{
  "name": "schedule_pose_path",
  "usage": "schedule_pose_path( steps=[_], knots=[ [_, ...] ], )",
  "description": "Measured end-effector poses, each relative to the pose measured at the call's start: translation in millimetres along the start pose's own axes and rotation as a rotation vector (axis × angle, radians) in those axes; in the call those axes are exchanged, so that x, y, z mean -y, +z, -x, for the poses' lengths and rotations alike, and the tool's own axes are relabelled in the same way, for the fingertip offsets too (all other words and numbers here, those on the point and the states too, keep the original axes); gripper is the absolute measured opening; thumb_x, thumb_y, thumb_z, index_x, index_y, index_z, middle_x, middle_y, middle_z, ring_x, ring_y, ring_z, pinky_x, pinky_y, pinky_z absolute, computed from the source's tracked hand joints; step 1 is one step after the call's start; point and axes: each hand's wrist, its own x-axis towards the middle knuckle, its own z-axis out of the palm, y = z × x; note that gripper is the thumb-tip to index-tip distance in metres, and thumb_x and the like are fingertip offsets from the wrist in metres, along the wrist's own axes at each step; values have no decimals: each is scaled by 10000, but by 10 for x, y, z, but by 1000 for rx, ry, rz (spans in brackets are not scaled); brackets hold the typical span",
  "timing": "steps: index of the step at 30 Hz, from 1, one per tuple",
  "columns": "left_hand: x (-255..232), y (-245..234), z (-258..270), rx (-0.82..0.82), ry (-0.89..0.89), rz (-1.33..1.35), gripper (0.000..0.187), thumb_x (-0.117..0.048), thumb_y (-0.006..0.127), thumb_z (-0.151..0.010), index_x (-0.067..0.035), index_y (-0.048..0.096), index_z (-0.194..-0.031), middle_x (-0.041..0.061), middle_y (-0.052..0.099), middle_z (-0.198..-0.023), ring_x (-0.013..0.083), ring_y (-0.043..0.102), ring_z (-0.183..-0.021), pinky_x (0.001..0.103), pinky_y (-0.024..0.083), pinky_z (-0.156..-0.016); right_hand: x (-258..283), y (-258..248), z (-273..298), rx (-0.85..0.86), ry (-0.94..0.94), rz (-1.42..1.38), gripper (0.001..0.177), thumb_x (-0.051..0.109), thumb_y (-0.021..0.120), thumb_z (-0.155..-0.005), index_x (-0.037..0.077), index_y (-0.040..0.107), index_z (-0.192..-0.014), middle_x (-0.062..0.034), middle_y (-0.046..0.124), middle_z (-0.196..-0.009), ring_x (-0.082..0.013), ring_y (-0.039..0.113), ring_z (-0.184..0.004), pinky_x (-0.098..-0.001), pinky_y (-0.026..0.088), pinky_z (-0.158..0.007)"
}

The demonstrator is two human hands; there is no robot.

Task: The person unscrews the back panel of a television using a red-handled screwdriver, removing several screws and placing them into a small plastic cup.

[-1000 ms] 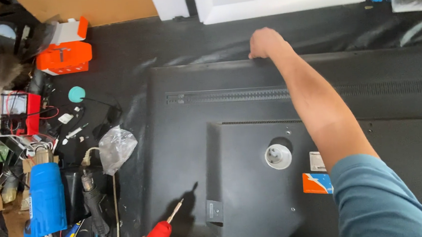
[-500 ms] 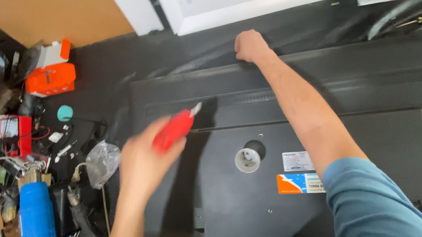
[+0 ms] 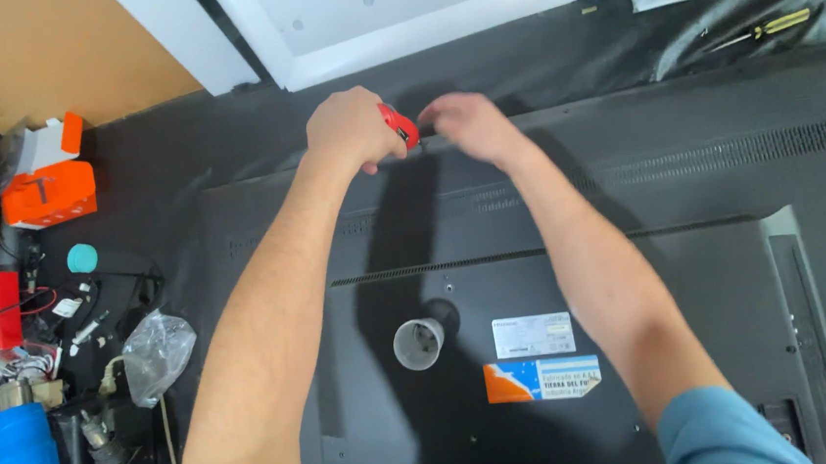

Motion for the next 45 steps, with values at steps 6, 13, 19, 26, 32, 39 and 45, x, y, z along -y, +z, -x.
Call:
schedule_pose_path(
  steps=[6, 13, 19, 26, 32, 39, 45],
  knots=[
    [-322, -193, 25, 85, -33, 24, 699, -270, 870, -801, -16, 682, -1424, 28, 751, -689, 193, 788, -563, 357, 624, -841, 32, 66, 39, 157, 59, 618, 451, 243, 561, -1031, 250, 783, -1424, -57, 853, -982, -242, 805, -884, -418, 622, -907],
    [-382, -262, 37, 100, -59, 3, 702, -260, 865, -798, 19, 670, -1412, 44, 770, -733, 203, 807, -603, 386, 653, -819, 105, 46, 45, 154, 55, 620, 393, 255, 584, -1037, 213, 819, -1351, -83, 834, -878, -277, 801, -846, -423, 619, -853],
    [-390, -305, 133, 105, -47, 16, 704, -205, 838, -825, 54, 638, -1449, 50, 764, -745, 197, 802, -607, 345, 633, -821, 314, 16, 151, 205, 84, 578, 428, 237, 566, -1061, 154, 779, -1423, -117, 854, -1051, -297, 810, -1009, -431, 599, -934],
    [-352, -281, 114, 112, -45, 24, 678, -206, 840, -837, 44, 653, -1438, 68, 759, -744, 200, 800, -606, 357, 641, -827, 351, 30, 163, 199, 74, 594, 424, 232, 558, -1067, 118, 785, -1406, -147, 851, -1075, -337, 806, -1027, -469, 602, -952],
    [-400, -264, -7, 111, -53, 58, 577, -156, 826, -805, 39, 713, -1337, 63, 734, -683, 212, 780, -580, 375, 635, -760, 121, 76, 47, 154, 62, 570, 434, 224, 555, -1046, 172, 793, -1405, -109, 837, -946, -336, 799, -980, -466, 591, -953],
    [-450, -285, -46, 107, -57, 55, 406, -159, 858, -824, 9, 766, -1182, 56, 732, -668, 226, 784, -599, 390, 651, -744, -138, 122, -8, 12, 59, 610, 412, 253, 622, -1015, 269, 791, -1391, 16, 755, -743, -210, 773, -819, -395, 592, -892],
    [-490, -362, 72, 162, -118, -76, 106, -215, 818, -836, -171, 728, -873, 5, 738, -706, 168, 682, -589, 295, 563, -645, -211, 188, -38, -25, 67, 640, 451, 252, 529, -858, 368, 851, -1153, 45, 758, -783, -272, 683, -797, -425, 520, -717]
  ],
)
